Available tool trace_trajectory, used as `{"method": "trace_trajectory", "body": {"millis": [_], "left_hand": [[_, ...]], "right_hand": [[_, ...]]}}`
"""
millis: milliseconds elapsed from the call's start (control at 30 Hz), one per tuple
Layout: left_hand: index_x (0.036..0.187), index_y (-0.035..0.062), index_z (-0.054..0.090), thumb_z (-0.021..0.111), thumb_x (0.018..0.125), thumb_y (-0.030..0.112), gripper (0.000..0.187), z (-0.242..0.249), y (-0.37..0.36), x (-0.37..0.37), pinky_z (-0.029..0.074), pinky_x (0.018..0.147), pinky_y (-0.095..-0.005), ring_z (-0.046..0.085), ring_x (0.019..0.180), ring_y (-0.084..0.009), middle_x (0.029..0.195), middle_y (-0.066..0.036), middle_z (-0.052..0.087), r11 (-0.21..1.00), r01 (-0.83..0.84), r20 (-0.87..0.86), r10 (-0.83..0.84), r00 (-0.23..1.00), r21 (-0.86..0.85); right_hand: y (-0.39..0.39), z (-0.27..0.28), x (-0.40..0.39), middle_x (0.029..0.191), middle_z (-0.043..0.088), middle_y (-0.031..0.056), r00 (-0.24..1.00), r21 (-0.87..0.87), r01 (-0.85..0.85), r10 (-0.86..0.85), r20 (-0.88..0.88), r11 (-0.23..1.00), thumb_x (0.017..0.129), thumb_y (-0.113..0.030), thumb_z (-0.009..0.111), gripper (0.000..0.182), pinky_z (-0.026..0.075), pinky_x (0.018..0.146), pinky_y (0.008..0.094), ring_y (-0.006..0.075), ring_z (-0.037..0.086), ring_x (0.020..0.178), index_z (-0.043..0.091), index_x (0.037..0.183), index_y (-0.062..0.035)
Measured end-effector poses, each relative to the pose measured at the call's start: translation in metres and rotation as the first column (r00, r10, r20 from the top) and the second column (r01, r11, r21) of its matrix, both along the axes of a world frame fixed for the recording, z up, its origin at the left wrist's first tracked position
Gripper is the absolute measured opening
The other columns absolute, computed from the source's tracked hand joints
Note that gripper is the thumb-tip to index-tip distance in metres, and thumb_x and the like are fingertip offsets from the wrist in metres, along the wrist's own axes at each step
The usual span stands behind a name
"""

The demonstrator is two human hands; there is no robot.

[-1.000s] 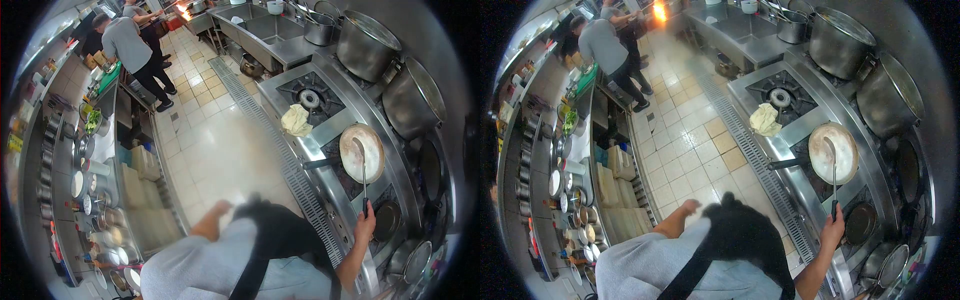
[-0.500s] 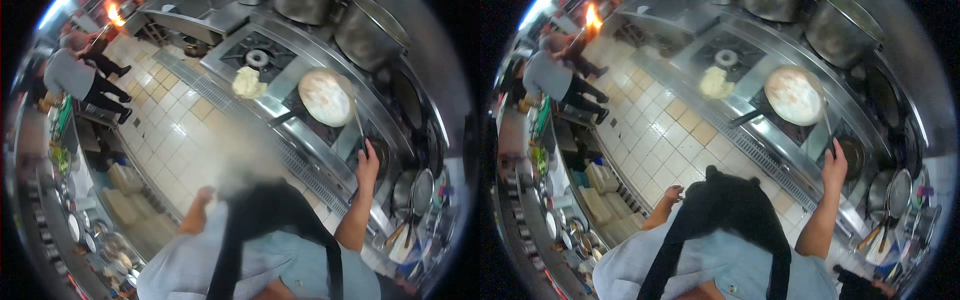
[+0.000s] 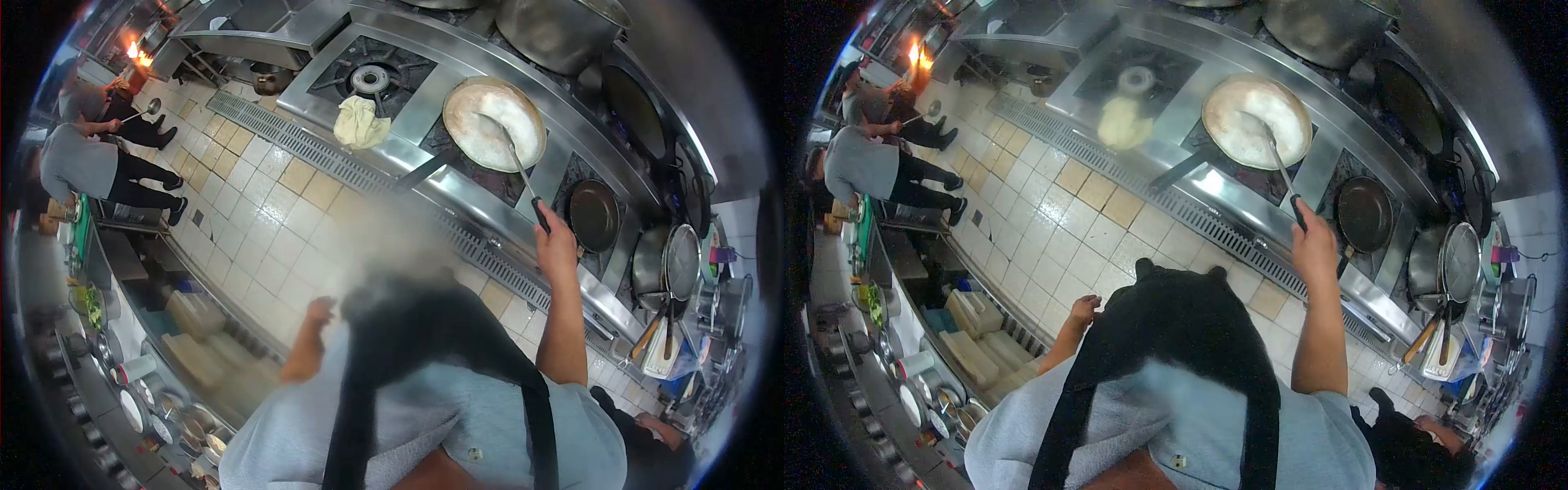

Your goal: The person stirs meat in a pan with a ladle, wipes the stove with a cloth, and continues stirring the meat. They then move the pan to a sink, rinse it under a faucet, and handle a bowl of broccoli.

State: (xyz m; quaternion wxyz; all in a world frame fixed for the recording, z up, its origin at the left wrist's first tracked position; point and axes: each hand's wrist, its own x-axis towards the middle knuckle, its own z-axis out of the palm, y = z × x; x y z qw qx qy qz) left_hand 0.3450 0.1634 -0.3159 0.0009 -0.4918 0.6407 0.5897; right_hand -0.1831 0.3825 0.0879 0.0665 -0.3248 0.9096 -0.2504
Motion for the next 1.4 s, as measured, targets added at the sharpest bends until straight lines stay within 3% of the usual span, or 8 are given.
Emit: {"method": "trace_trajectory", "body": {"millis": [367, 467, 567, 767, 933, 1233, 1300, 1400], "left_hand": [[0.12, -0.0048, 0.049, 0.061, 0.079, 0.026, 0.053, 0.006, -0.013, -0.015, 0.045, 0.057, -0.0305, 0.06, 0.077, -0.022, 0.104, -0.018, 0.061, 1.0, 0.005, 0.081, -0.007, 0.997, 0.028], [0.12, -0.0067, 0.048, 0.061, 0.08, 0.025, 0.052, 0.102, -0.007, -0.068, 0.047, 0.072, -0.0321, 0.059, 0.092, -0.0247, 0.107, -0.019, 0.06, 0.946, -0.228, 0.226, 0.176, 0.958, 0.229], [0.125, 0.0125, 0.047, 0.074, 0.064, 0.022, 0.067, 0.032, -0.024, -0.032, 0.042, 0.093, -0.0357, 0.047, 0.115, -0.0248, 0.125, -0.01, 0.051, 0.971, 0.009, 0.208, -0.061, 0.976, 0.24], [0.127, 0.0122, 0.045, 0.076, 0.061, 0.024, 0.075, 0.017, -0.022, -0.018, 0.04, 0.095, -0.0351, 0.048, 0.112, -0.0246, 0.115, -0.006, 0.058, 0.97, -0.038, 0.154, 0.001, 0.988, 0.239], [0.124, 0.0105, 0.048, 0.073, 0.065, 0.022, 0.064, 0.006, -0.009, 0.005, 0.045, 0.086, -0.0348, 0.053, 0.105, -0.0226, 0.113, -0.005, 0.059, 0.989, 0.054, 0.17, -0.077, 0.982, 0.14], [0.115, 0.0042, 0.053, 0.053, 0.085, 0.026, 0.037, 0.091, 0.011, -0.043, 0.05, 0.049, -0.0343, 0.062, 0.069, -0.019, 0.097, -0.01, 0.062, 0.945, -0.233, 0.243, 0.177, 0.954, 0.229], [0.115, 0.0038, 0.053, 0.053, 0.086, 0.026, 0.037, 0.084, 0.006, -0.045, 0.051, 0.05, -0.0347, 0.062, 0.069, -0.0193, 0.095, -0.01, 0.062, 0.961, -0.194, 0.205, 0.153, 0.967, 0.198], [0.115, 0.0055, 0.053, 0.052, 0.086, 0.025, 0.035, 0.085, 0.001, -0.052, 0.049, 0.049, -0.0326, 0.062, 0.067, -0.0187, 0.093, -0.01, 0.062, 0.935, -0.277, 0.218, 0.229, 0.949, 0.222]], "right_hand": [[0.039, 0.07, 0.002, 0.098, 0.06, 0.0195, 0.997, -0.05, -0.041, 0.045, 0.067, 0.998, 0.077, -0.007, 0.058, 0.039, 0.043, 0.084, 0.0379, 0.0355, 0.056, 0.094, 0.057, 0.116, -0.0112], [0.024, 0.037, -0.004, 0.097, 0.06, 0.0193, 1.0, 0.031, -0.019, 0.018, 0.009, 0.999, 0.078, -0.008, 0.059, 0.039, 0.043, 0.083, 0.0384, 0.0356, 0.056, 0.093, 0.057, 0.116, -0.0126], [0.001, 0.015, -0.004, 0.098, 0.06, 0.0188, 0.997, 0.058, 0.072, -0.071, -0.022, 0.996, 0.079, -0.009, 0.059, 0.038, 0.043, 0.083, 0.039, 0.0354, 0.056, 0.093, 0.057, 0.116, -0.0141], [-0.007, -0.011, -0.022, 0.103, 0.06, 0.0183, 0.985, -0.064, 0.169, -0.167, 0.042, 0.983, 0.081, -0.011, 0.058, 0.035, 0.044, 0.085, 0.0358, 0.0322, 0.058, 0.095, 0.059, 0.116, -0.0143], [0.009, 0.01, -0.025, 0.109, 0.061, 0.0158, 0.981, -0.328, 0.167, -0.122, 0.154, 0.93, 0.083, -0.008, 0.053, 0.034, 0.042, 0.086, 0.0296, 0.0239, 0.059, 0.098, 0.056, 0.117, -0.0053], [0.003, -0.043, -0.019, 0.1, 0.061, 0.0213, 0.962, -0.102, 0.181, -0.155, 0.224, 0.978, 0.083, -0.017, 0.053, 0.041, 0.044, 0.085, 0.0327, 0.0266, 0.061, 0.091, 0.051, 0.12, -0.0008], [-0.016, -0.023, -0.003, 0.083, 0.061, 0.0158, 0.921, -0.16, 0.201, -0.131, 0.366, 0.966, 0.084, -0.016, 0.052, 0.038, 0.048, 0.062, 0.032, 0.0201, 0.059, 0.065, 0.051, 0.119, 0.0], [-0.04, -0.006, 0.01, 0.068, 0.048, 0.002, 0.335, -0.238, 0.628, 0.019, 0.942, 0.741, 0.088, -0.014, 0.05, 0.037, 0.027, 0.035, 0.0209, 0.0057, 0.032, 0.042, 0.044, 0.123, -0.0058]]}}
